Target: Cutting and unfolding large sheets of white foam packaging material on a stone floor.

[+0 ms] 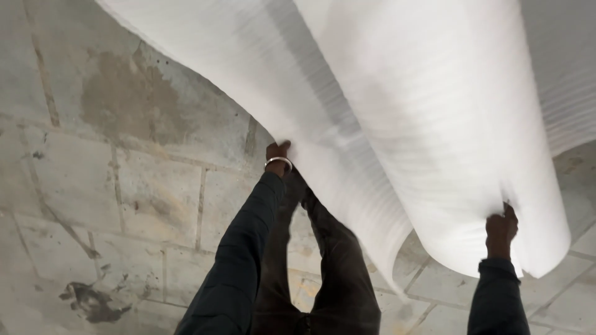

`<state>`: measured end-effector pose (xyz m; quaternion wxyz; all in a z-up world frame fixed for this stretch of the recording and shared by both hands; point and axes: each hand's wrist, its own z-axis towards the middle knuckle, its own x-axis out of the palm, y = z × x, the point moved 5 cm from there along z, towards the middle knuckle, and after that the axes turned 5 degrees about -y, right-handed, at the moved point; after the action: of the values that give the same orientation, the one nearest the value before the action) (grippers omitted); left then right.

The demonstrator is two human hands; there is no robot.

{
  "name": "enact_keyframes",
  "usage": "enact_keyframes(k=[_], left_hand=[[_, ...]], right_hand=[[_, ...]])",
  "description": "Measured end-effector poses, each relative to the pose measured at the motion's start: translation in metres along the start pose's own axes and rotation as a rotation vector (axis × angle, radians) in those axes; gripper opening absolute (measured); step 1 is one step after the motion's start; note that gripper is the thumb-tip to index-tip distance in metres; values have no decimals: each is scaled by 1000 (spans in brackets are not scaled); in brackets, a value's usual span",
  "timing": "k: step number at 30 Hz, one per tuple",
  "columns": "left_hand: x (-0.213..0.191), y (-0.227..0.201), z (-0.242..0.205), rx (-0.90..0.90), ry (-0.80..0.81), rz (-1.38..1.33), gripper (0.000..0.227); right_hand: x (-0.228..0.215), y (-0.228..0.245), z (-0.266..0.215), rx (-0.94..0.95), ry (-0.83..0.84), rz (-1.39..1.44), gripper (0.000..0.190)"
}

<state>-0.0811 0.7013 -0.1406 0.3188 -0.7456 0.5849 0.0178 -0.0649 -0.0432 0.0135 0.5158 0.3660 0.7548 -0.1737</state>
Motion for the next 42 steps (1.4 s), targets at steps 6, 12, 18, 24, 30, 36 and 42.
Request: enact_keyframes(k=[6,12,18,24,30,36,42], left_hand=[[-10,-1,-12,-83,76,-84,42],[-6,25,30,-290,163,-101,39],[11,-34,41,-276,289,-25,18],[19,-121,12,290,446,699,36],[15,-261,41,451,486,688,38],[-16,-405,105,810,285,400,24],[-47,-632,168,1030,-35,271,31]], right_hand=[[-11,78,-8,25,-28,18,55],[-15,258,-60,-81,-68,222,62],[35,339,-59,14,-106,363,69],[72,338,-61,-185,-202,113,69],[61,358,-68,-293,-145,76,68],[31,370,-90,-77,50,75,65],[48,330,-70,117,273,-44,67]])
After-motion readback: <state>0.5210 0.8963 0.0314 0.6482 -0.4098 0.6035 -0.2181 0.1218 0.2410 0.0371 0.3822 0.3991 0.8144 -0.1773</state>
